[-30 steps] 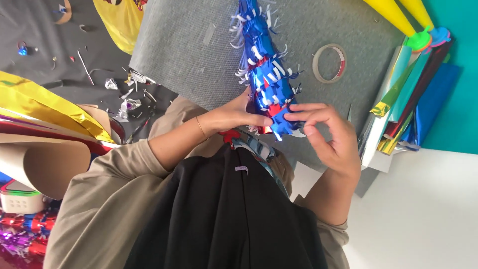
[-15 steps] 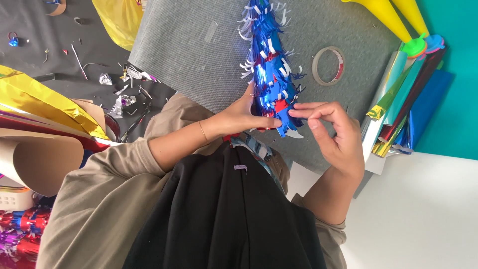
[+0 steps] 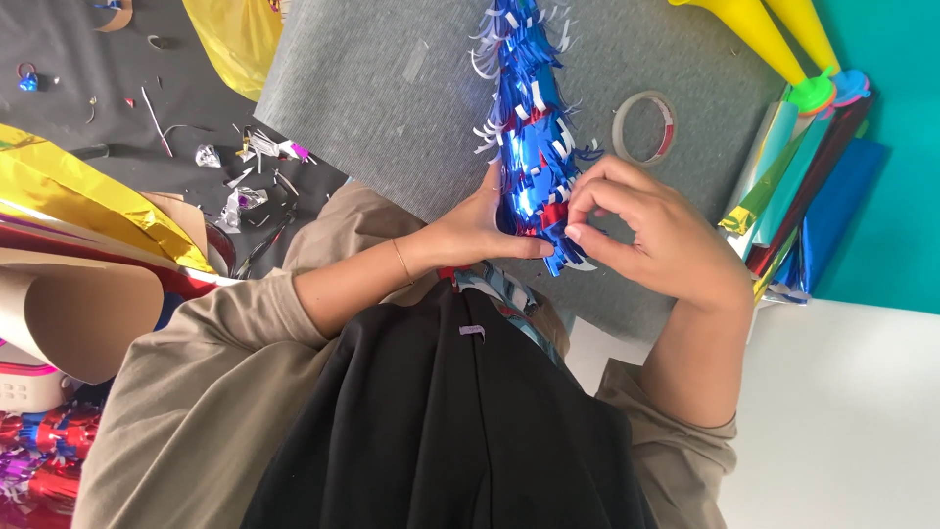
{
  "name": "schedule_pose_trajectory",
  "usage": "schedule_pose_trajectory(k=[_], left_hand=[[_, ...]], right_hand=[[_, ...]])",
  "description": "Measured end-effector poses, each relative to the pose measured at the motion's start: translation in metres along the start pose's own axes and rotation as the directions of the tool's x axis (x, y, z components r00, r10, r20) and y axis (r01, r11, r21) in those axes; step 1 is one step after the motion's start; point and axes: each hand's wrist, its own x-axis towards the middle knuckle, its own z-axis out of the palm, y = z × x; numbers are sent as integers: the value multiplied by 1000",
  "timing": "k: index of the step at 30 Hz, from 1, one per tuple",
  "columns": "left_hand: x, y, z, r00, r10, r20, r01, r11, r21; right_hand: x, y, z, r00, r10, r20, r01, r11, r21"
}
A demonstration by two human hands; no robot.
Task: The person is finishing a decorative horn by cutting blue metallic foil strips, applying double-sided tape, and wrapping them around the horn's body.
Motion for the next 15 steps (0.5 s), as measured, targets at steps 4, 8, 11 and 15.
schedule_pose_trajectory(k=[4, 8, 11, 15], left_hand=[[1, -3, 0, 1000, -7, 5, 7, 1000, 6], [4, -10, 0, 1000, 9, 15, -10, 1000, 25], [3, -10, 1, 1000, 17, 15, -17, 1000, 19], [3, -9, 3, 999, 36, 11, -36, 999, -7]], right_hand=[[3, -3, -1, 999, 20, 27, -19, 999, -40], [5, 0, 2, 999, 24, 42, -19, 994, -110], [7, 3, 3, 998, 15, 56, -7, 990, -140], [8, 1, 3, 998, 25, 63, -16, 989, -147]])
